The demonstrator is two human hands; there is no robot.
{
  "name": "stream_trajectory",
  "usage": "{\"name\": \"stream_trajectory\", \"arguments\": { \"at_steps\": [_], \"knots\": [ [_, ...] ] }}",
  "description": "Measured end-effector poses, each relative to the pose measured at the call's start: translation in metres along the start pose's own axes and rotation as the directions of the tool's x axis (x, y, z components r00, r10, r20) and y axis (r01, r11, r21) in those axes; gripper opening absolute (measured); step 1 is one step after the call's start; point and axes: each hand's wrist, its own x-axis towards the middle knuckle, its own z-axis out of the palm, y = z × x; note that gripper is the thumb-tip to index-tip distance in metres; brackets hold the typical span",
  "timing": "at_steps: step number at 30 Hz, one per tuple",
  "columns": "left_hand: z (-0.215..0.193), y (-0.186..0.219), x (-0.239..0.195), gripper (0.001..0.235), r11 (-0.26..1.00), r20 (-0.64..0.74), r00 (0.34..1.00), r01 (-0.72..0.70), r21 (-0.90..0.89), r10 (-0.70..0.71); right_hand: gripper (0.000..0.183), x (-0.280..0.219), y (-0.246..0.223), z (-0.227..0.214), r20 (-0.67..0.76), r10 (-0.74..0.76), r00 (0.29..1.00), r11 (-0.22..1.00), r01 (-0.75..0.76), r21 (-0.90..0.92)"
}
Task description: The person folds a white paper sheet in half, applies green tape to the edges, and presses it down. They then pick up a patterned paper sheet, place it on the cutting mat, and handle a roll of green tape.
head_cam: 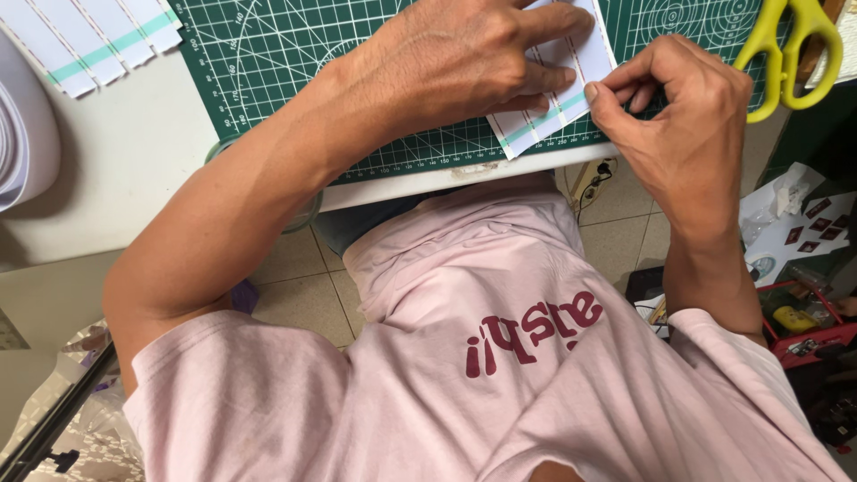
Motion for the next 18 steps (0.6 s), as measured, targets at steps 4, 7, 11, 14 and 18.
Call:
{"name": "stream_trajectory", "arguments": {
  "at_steps": [4, 7, 11, 14, 18],
  "knots": [
    [-0.002, 0.001, 0.004, 0.021, 1.000, -0.052, 0.999, -0.012, -0.008, 0.011, 0.011, -0.002, -0.002, 0.000, -0.007, -0.007, 1.000, 1.000, 0.007, 0.020],
    [-0.006, 0.002, 0.004, 0.012, 0.997, -0.011, 1.000, 0.010, -0.077, -0.011, 0.012, -0.005, -0.011, 0.000, -0.036, -0.094, 0.995, 0.986, 0.088, -0.141],
    [-0.005, 0.003, 0.004, 0.013, 0.995, 0.023, 0.999, 0.029, -0.099, -0.027, 0.012, -0.012, -0.019, 0.001, 0.000, -0.038, 0.999, 0.993, 0.038, -0.112],
    [-0.006, 0.002, 0.004, 0.016, 0.983, -0.014, 0.999, 0.034, -0.183, -0.038, 0.016, -0.009, -0.018, 0.009, 0.017, 0.012, 1.000, 0.999, -0.012, -0.034],
    [-0.010, 0.000, -0.002, 0.020, 0.960, -0.041, 0.998, 0.038, -0.278, -0.052, 0.019, -0.007, -0.018, 0.012, 0.017, 0.023, 1.000, 0.999, -0.023, -0.038]
  ]
}}
